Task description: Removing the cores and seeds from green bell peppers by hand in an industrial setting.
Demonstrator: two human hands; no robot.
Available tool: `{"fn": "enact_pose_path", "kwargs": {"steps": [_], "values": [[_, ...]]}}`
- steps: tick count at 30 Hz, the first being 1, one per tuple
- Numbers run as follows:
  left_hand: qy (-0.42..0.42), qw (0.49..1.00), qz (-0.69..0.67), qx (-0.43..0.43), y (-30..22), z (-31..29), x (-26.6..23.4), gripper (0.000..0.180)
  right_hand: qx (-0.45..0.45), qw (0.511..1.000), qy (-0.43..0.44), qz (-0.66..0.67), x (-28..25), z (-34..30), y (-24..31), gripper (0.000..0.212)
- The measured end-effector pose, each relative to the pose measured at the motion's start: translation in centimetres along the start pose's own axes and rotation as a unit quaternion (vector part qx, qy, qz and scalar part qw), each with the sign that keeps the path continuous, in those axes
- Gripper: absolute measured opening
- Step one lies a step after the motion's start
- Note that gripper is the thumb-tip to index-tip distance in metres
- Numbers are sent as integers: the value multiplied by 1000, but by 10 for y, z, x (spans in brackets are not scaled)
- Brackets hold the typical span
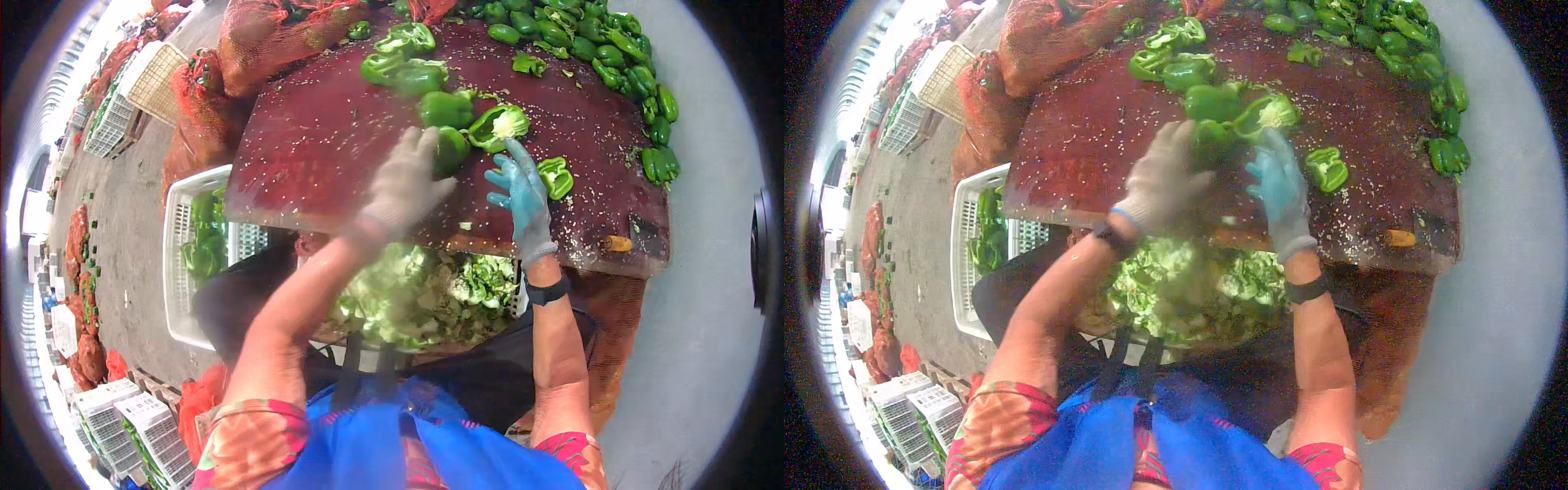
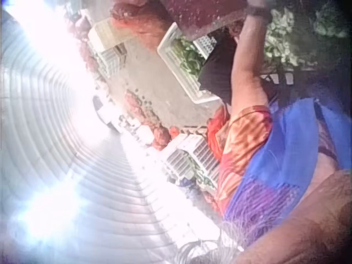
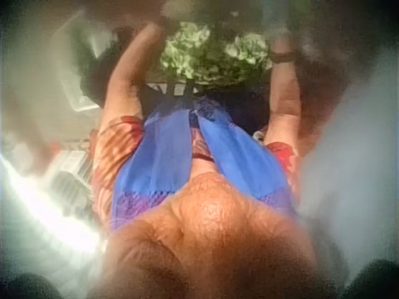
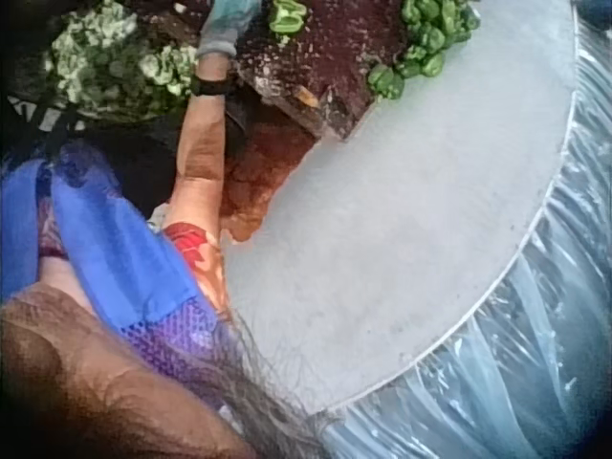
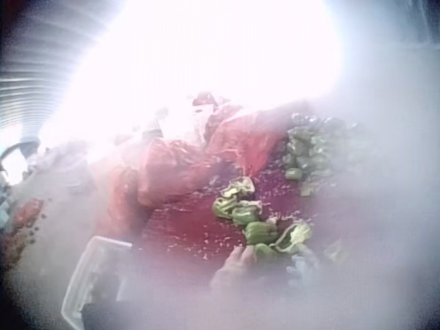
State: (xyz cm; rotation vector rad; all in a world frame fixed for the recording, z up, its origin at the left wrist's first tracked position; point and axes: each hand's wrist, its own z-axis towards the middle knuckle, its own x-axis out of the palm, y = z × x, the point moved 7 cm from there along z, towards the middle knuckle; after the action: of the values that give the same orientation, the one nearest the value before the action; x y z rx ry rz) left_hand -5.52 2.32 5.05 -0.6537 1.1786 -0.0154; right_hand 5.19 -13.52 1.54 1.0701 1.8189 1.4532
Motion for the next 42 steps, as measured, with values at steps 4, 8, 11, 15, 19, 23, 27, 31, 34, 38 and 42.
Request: {"fn": "enact_pose_path", "kwargs": {"steps": [4, 8, 11, 15, 19, 23, 27, 31, 34, 38, 42], "values": [[32, 995, -56, -81, 14, 25, 36, 65, -12, 999, 15, -39, -5, 0, -3, 55], [35, 968, -244, -41, 43, 13, 48, 55, -40, 996, 58, -49, 2, 0, 1, 57], [122, 895, -425, 63, 38, -6, 47, 50, -61, 992, 88, -65, 5, 1, -4, 57], [103, 769, -630, -37, 21, -43, 8, 50, -52, 991, 107, -66, 10, -4, -2, 52], [5, 803, -567, -185, 41, -45, -30, 43, -105, 994, 14, -32, -20, -2, 13, 44], [-115, 967, -103, -204, 130, -26, -50, 60, -97, 988, -81, 89, -62, -4, 29, 43], [-136, 970, 141, -142, 155, -7, -55, 63, -65, 971, -127, 194, -86, -5, 27, 48], [-285, 923, 247, 73, 72, -3, -50, 60, -66, 965, -122, 224, -92, -6, 25, 49], [-100, 991, -85, 41, -10, 21, -3, 39, -69, 960, -163, 217, -96, -8, 30, 46], [-7, 993, -113, -17, -55, 68, 85, 51, -98, 951, -161, 244, -94, -6, 35, 43], [48, 956, -181, -224, -72, 101, 91, 61, -94, 949, -168, 251, -101, -9, 37, 44]]}}
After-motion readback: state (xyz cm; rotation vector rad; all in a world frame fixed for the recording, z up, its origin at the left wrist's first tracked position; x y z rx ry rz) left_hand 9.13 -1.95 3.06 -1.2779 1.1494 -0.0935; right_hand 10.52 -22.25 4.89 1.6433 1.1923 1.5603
